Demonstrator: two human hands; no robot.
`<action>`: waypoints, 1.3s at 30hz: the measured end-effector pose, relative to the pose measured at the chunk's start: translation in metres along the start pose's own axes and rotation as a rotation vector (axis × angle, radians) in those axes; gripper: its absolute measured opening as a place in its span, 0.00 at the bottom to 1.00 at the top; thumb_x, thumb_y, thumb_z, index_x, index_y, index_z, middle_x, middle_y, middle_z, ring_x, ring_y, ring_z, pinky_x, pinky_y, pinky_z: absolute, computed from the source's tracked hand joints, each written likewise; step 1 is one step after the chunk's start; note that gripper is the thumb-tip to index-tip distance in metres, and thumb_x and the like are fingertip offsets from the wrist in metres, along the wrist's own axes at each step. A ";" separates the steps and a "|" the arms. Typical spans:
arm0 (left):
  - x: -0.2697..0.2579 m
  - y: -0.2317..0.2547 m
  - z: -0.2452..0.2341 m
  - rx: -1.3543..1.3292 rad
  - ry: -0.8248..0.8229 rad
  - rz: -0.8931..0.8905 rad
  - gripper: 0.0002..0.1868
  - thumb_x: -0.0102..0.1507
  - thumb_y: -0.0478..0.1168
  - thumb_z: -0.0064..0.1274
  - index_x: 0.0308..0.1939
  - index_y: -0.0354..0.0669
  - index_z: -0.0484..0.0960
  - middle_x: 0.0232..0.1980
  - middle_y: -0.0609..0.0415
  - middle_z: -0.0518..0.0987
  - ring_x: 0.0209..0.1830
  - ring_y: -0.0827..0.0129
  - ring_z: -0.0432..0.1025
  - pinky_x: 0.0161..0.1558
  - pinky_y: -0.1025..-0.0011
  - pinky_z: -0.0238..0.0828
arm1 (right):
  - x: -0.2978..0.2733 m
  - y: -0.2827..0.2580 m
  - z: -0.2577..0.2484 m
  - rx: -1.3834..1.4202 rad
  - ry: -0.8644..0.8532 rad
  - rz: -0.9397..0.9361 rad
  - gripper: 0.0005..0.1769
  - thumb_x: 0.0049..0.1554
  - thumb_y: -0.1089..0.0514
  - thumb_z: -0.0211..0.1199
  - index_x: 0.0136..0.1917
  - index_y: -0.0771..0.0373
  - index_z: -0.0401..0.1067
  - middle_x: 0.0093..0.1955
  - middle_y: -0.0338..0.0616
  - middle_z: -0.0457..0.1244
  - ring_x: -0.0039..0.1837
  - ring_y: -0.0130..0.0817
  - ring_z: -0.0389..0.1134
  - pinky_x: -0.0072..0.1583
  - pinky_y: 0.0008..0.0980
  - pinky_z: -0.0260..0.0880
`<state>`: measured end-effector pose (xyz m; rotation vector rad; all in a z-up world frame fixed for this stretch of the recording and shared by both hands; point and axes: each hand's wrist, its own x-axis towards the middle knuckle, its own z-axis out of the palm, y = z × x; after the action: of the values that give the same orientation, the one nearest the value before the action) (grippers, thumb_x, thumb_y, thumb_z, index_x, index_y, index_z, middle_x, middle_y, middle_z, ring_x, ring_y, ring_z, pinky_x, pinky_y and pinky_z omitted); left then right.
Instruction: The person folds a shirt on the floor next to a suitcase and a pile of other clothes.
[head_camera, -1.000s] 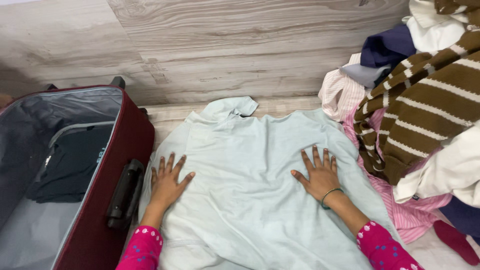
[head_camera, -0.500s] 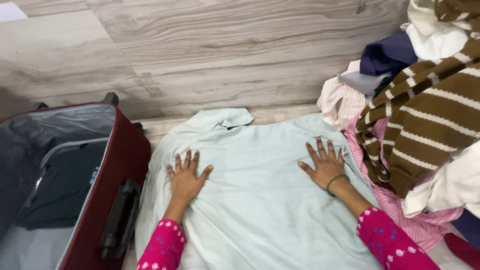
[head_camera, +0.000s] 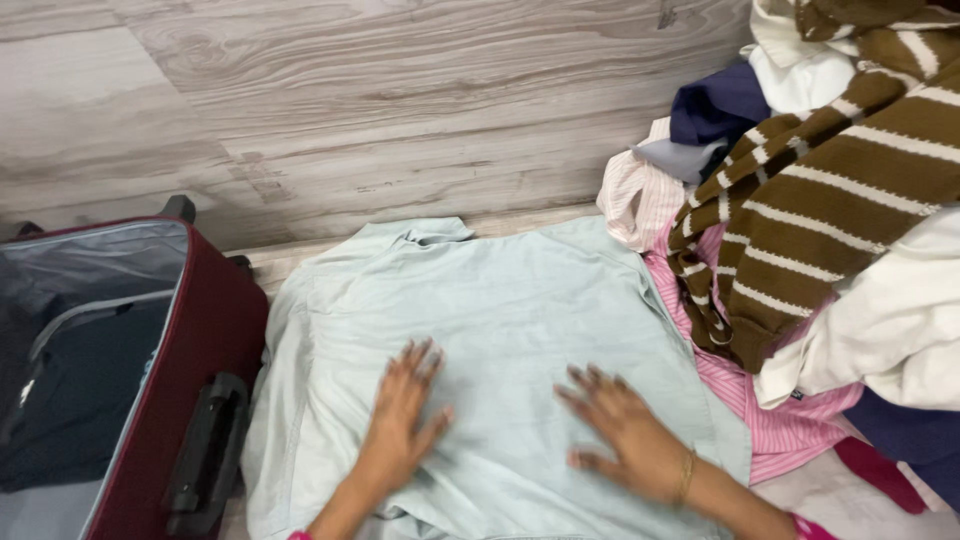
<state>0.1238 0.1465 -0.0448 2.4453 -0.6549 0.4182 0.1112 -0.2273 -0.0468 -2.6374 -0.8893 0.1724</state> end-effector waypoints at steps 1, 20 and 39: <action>-0.020 0.021 0.009 0.013 -0.031 0.165 0.36 0.62 0.53 0.55 0.71 0.42 0.68 0.75 0.42 0.63 0.77 0.46 0.52 0.71 0.46 0.43 | -0.024 -0.009 0.005 -0.062 0.014 -0.169 0.47 0.58 0.35 0.60 0.82 0.54 0.49 0.85 0.56 0.38 0.84 0.59 0.36 0.75 0.60 0.37; -0.057 0.099 0.004 -0.128 -0.765 0.247 0.07 0.69 0.38 0.55 0.38 0.39 0.81 0.36 0.52 0.80 0.39 0.61 0.77 0.44 0.64 0.75 | -0.141 0.010 -0.054 0.150 -0.394 -0.061 0.35 0.48 0.66 0.62 0.70 0.55 0.71 0.68 0.44 0.67 0.68 0.41 0.68 0.65 0.36 0.68; 0.103 0.007 0.064 0.349 -0.530 -0.490 0.50 0.63 0.71 0.43 0.81 0.55 0.45 0.84 0.48 0.37 0.82 0.41 0.28 0.69 0.27 0.25 | 0.020 0.037 -0.016 -0.257 -0.121 0.251 0.48 0.58 0.32 0.57 0.83 0.49 0.45 0.86 0.52 0.35 0.84 0.57 0.34 0.76 0.49 0.40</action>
<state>0.2151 0.0659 -0.0486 2.9554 -0.1614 -0.3529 0.1517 -0.2473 -0.0451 -3.0030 -0.6498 0.3015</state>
